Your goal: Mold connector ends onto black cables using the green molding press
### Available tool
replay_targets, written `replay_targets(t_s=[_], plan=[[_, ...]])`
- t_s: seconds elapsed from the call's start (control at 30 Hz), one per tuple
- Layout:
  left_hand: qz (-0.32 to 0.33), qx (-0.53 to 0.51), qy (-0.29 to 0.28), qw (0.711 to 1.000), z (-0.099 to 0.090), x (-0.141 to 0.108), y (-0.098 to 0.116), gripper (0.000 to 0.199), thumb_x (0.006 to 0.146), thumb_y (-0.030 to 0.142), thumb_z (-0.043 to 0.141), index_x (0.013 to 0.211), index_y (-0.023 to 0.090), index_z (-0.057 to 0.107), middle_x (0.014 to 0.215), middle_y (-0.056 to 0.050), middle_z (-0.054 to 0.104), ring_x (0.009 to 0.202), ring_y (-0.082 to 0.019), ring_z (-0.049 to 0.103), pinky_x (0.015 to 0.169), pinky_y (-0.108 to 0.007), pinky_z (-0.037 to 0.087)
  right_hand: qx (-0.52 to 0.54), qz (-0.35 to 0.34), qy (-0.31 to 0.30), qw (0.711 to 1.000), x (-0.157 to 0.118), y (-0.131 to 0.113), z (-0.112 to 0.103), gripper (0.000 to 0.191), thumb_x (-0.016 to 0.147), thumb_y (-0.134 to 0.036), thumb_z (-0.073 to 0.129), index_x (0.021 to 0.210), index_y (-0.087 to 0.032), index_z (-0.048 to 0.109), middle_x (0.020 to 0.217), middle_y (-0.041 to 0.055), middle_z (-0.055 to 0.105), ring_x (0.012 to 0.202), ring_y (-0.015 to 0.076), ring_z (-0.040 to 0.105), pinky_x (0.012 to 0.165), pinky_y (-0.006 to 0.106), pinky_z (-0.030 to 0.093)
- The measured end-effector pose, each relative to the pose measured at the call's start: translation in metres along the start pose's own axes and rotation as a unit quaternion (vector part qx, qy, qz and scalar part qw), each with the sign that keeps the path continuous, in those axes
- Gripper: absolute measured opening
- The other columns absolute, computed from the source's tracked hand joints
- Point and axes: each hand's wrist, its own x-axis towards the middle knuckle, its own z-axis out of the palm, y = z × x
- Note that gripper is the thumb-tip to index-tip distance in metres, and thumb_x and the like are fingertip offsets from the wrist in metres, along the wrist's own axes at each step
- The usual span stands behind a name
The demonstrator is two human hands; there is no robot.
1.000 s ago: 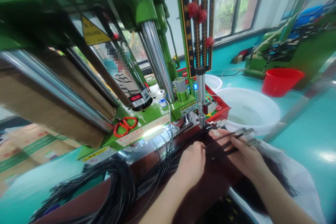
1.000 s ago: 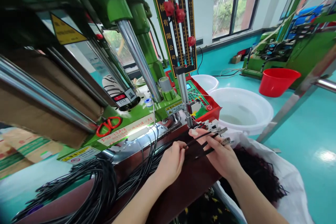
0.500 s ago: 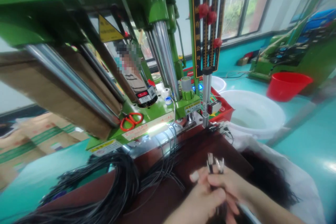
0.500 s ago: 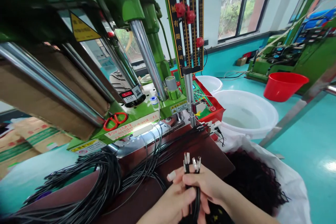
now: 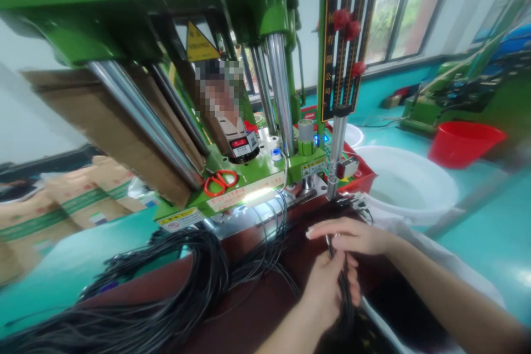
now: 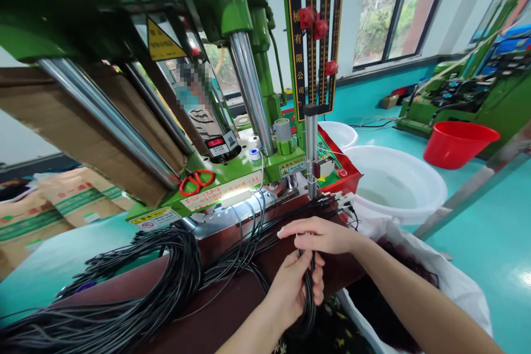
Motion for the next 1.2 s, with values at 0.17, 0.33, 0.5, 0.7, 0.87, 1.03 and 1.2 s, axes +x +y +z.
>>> replay_targets(t_s=[0.17, 0.33, 0.5, 0.7, 0.87, 1.03, 1.2], plan=[[-0.032, -0.011, -0.039, 0.999, 0.000, 0.004, 0.011, 0.043, 0.061, 0.048, 0.066, 0.078, 0.011, 0.053, 0.050, 0.002, 0.050, 0.035, -0.009, 0.044, 0.033, -0.023, 0.035, -0.013, -0.049, -0.082, 0.995, 0.007, 0.006, -0.006, 0.049, 0.085, -0.036, 0.046, 0.127, -0.013, 0.046, 0.137, 0.0130, 0.036, 0.128, 0.0228, 0.026, 0.104, 0.038, 0.021], [0.026, -0.049, 0.048, 0.997, -0.001, 0.009, 0.015, 0.038, 0.062, 0.043, 0.066, 0.076, 0.011, 0.052, 0.045, 0.003, 0.048, 0.034, -0.008, 0.041, 0.034, -0.022, 0.033, 0.068, 0.005, -0.194, 0.979, 0.025, -0.002, -0.007, 0.054, 0.084, -0.042, 0.046, 0.131, -0.015, 0.041, 0.138, 0.0102, 0.035, 0.120, 0.0255, 0.040, 0.096, 0.036, 0.036], [0.064, -0.096, 0.110, 0.987, -0.011, 0.018, 0.014, 0.042, 0.058, 0.048, 0.068, 0.068, 0.015, 0.045, 0.043, 0.007, 0.041, 0.034, -0.005, 0.033, 0.034, -0.019, 0.024, -0.161, 0.092, 0.078, 0.980, 0.066, 0.033, -0.007, 0.041, 0.092, -0.031, 0.025, 0.121, -0.014, 0.050, 0.122, 0.0091, 0.053, 0.112, 0.0175, 0.049, 0.095, 0.030, 0.037], [0.077, -0.123, 0.132, 0.981, -0.020, 0.019, 0.013, 0.035, 0.064, 0.042, 0.066, 0.071, 0.017, 0.043, 0.048, 0.006, 0.044, 0.041, -0.006, 0.038, 0.040, -0.021, 0.031, -0.411, 0.167, 0.140, 0.885, 0.097, 0.090, -0.008, 0.033, 0.075, -0.003, 0.038, 0.100, -0.006, 0.059, 0.104, 0.0187, 0.057, 0.103, 0.0286, 0.049, 0.092, 0.041, 0.031], [0.048, -0.132, 0.087, 0.986, -0.024, 0.017, 0.009, 0.030, 0.071, 0.042, 0.059, 0.072, 0.019, 0.041, 0.045, 0.007, 0.040, 0.039, -0.006, 0.037, 0.040, -0.021, 0.030, -0.425, 0.164, 0.059, 0.888, 0.094, 0.074, -0.014, 0.028, 0.066, -0.002, 0.044, 0.086, -0.013, 0.060, 0.095, 0.0136, 0.059, 0.097, 0.0283, 0.051, 0.086, 0.040, 0.031], [0.044, -0.153, 0.081, 0.984, -0.027, 0.019, 0.005, 0.034, 0.066, 0.044, 0.063, 0.071, 0.017, 0.044, 0.041, 0.010, 0.030, 0.034, -0.003, 0.025, 0.036, -0.018, 0.019, -0.330, 0.203, -0.020, 0.922, 0.068, 0.038, -0.021, 0.008, 0.064, -0.013, 0.052, 0.069, -0.017, 0.056, 0.075, 0.0055, 0.062, 0.070, 0.0194, 0.057, 0.061, 0.026, 0.039], [0.077, -0.083, 0.108, 0.988, -0.020, 0.016, 0.003, 0.042, 0.059, 0.051, 0.066, 0.069, 0.018, 0.043, 0.038, 0.011, 0.030, 0.032, -0.003, 0.024, 0.033, -0.018, 0.019, -0.198, 0.289, 0.015, 0.936, 0.009, 0.036, 0.004, 0.008, 0.074, -0.019, 0.039, 0.075, -0.017, 0.046, 0.053, -0.0022, 0.051, 0.040, 0.0104, 0.046, 0.039, 0.021, 0.034]])
